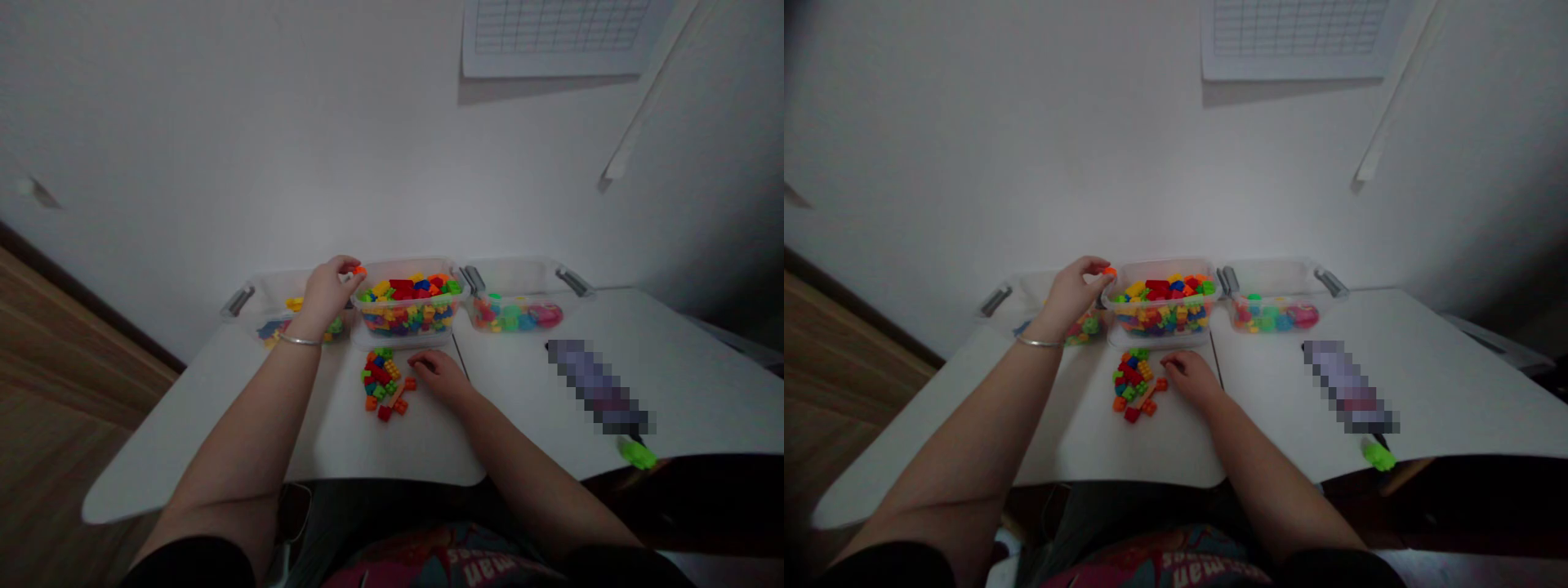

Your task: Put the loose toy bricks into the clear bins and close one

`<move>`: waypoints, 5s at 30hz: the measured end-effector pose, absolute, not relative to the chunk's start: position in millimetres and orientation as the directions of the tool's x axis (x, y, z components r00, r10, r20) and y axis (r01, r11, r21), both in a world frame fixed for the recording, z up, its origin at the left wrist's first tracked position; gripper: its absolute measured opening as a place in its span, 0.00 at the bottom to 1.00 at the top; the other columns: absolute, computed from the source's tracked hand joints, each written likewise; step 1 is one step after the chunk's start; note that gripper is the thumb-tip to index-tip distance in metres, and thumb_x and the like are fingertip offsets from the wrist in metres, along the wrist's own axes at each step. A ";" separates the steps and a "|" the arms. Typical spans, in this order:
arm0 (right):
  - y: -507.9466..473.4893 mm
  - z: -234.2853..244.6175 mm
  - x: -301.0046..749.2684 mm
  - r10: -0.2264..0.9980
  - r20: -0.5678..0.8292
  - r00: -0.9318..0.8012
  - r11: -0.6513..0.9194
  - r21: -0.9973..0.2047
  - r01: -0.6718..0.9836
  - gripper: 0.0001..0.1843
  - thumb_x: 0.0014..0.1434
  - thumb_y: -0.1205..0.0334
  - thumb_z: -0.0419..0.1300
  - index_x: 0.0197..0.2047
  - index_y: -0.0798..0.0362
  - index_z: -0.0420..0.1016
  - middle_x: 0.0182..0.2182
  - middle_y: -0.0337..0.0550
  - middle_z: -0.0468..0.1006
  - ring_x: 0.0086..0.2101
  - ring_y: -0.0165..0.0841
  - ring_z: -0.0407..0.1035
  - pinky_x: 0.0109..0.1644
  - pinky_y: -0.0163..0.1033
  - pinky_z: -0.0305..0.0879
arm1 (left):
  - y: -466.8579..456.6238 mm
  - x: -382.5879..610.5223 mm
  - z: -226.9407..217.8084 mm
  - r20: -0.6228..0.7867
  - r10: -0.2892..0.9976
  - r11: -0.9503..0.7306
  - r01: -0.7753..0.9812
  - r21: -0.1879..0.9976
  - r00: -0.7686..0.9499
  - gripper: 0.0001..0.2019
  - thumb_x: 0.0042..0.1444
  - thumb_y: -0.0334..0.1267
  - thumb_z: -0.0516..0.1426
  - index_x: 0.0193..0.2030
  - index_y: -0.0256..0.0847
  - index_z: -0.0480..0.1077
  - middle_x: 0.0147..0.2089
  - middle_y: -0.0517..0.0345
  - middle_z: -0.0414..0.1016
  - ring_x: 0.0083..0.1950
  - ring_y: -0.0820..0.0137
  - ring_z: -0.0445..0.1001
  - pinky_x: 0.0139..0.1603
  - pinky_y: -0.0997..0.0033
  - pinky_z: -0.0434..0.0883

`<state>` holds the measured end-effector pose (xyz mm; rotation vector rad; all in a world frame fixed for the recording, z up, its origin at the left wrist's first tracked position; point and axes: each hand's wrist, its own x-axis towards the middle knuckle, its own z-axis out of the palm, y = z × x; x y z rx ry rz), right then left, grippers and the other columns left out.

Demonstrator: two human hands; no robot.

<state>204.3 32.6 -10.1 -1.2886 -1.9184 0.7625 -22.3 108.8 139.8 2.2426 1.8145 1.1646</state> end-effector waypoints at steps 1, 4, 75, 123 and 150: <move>32.5 -9.9 204.5 0.936 0.225 -0.271 0.340 -0.780 0.526 0.11 0.59 0.66 0.56 0.39 0.49 0.80 0.40 0.44 0.81 0.44 0.38 0.73 0.52 0.46 0.68 | 116.9 -18.9 140.9 0.500 0.863 -0.298 0.868 0.397 0.068 0.15 0.56 0.43 0.57 0.47 0.39 0.74 0.45 0.53 0.79 0.47 0.65 0.74 0.52 0.65 0.68; 31.9 -8.7 204.6 0.936 0.229 -0.269 0.340 -0.793 0.506 0.11 0.59 0.66 0.56 0.38 0.48 0.80 0.40 0.43 0.81 0.44 0.38 0.73 0.53 0.46 0.68 | 134.7 -10.8 139.2 0.424 0.901 -0.197 0.959 0.205 0.094 0.14 0.53 0.45 0.60 0.44 0.43 0.77 0.43 0.52 0.80 0.47 0.60 0.74 0.52 0.62 0.67; 31.6 -6.2 203.4 0.937 0.195 -0.290 0.328 -0.780 0.532 0.11 0.59 0.68 0.56 0.39 0.51 0.80 0.40 0.44 0.81 0.44 0.37 0.72 0.53 0.45 0.65 | 80.3 -24.9 99.6 0.608 0.772 -0.406 0.594 0.694 -0.183 0.14 0.54 0.40 0.57 0.46 0.39 0.72 0.46 0.54 0.77 0.46 0.69 0.74 0.51 0.68 0.71; 31.6 -7.7 201.5 0.931 0.212 -0.297 0.345 -0.773 0.532 0.11 0.59 0.68 0.56 0.39 0.50 0.80 0.39 0.44 0.81 0.43 0.36 0.72 0.51 0.43 0.66 | 17.0 1.7 22.8 0.349 0.918 -0.232 0.968 0.094 0.187 0.11 0.59 0.37 0.54 0.45 0.42 0.76 0.44 0.48 0.77 0.46 0.56 0.74 0.47 0.57 0.70; 35.4 -13.0 200.3 0.928 0.232 -0.291 0.357 -0.773 0.524 0.11 0.58 0.68 0.57 0.39 0.50 0.80 0.38 0.44 0.81 0.43 0.38 0.73 0.52 0.45 0.66 | 32.7 -6.2 0.6 0.272 0.959 -0.179 0.906 0.384 0.074 0.15 0.57 0.36 0.55 0.50 0.38 0.73 0.48 0.48 0.77 0.51 0.59 0.73 0.57 0.60 0.67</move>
